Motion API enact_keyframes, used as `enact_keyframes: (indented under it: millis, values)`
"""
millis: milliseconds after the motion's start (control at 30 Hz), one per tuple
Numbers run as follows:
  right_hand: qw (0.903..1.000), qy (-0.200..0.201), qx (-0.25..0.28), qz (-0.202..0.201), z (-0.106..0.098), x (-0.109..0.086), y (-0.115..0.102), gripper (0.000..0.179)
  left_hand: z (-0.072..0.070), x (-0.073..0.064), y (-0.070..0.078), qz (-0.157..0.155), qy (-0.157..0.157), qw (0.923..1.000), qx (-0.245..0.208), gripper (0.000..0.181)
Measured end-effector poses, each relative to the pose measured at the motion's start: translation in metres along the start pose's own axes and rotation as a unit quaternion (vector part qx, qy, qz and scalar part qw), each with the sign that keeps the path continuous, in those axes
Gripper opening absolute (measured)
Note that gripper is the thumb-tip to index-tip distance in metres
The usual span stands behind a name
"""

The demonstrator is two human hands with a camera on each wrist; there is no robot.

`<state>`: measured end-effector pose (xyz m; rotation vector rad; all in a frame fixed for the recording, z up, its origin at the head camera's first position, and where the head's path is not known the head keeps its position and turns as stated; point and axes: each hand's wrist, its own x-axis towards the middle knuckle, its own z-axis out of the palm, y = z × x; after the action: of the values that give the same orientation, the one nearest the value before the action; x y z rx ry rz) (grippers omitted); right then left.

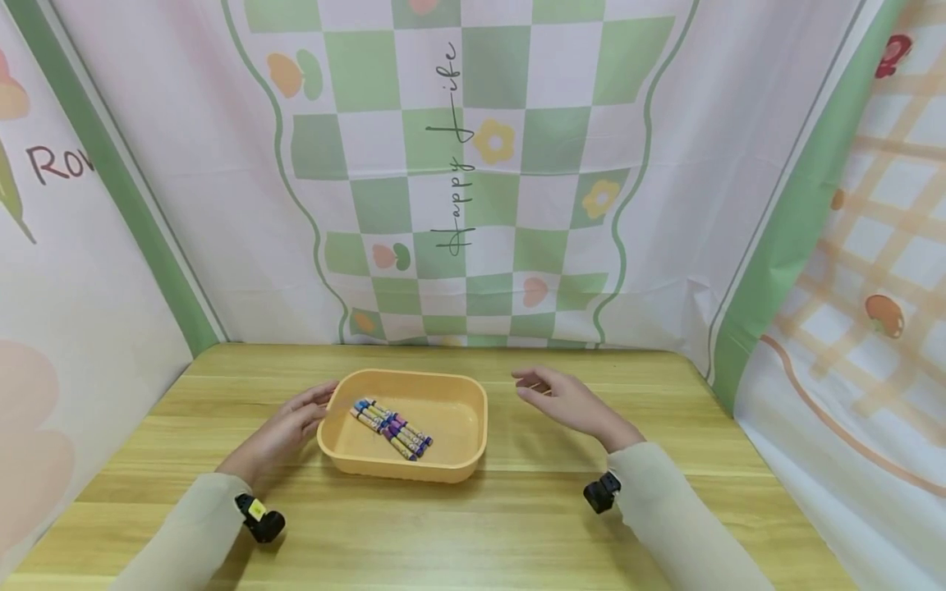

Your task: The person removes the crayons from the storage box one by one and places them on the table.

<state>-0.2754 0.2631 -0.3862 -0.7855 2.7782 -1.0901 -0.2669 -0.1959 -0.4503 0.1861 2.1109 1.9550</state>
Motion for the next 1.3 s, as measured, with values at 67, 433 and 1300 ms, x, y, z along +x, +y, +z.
enact_keyframes:
  millis: [67,433,1300]
  values:
    - [0.9999,-0.01,-0.003,-0.001,-0.001,0.007,-0.007,0.039,0.0,0.001,0.001,0.003,-0.007,0.9999,-0.011,0.06]
    - [0.9939,-0.101,0.03,-0.033,0.002,0.056,-0.041,0.036,0.0,0.0,0.001,0.004,-0.025,0.9993,-0.027,0.061]
    - [0.9271,-0.36,0.052,0.092,0.061,0.139,-0.081,0.055,0.002,0.0,0.0,-0.023,-0.004,0.9992,-0.034,0.063]
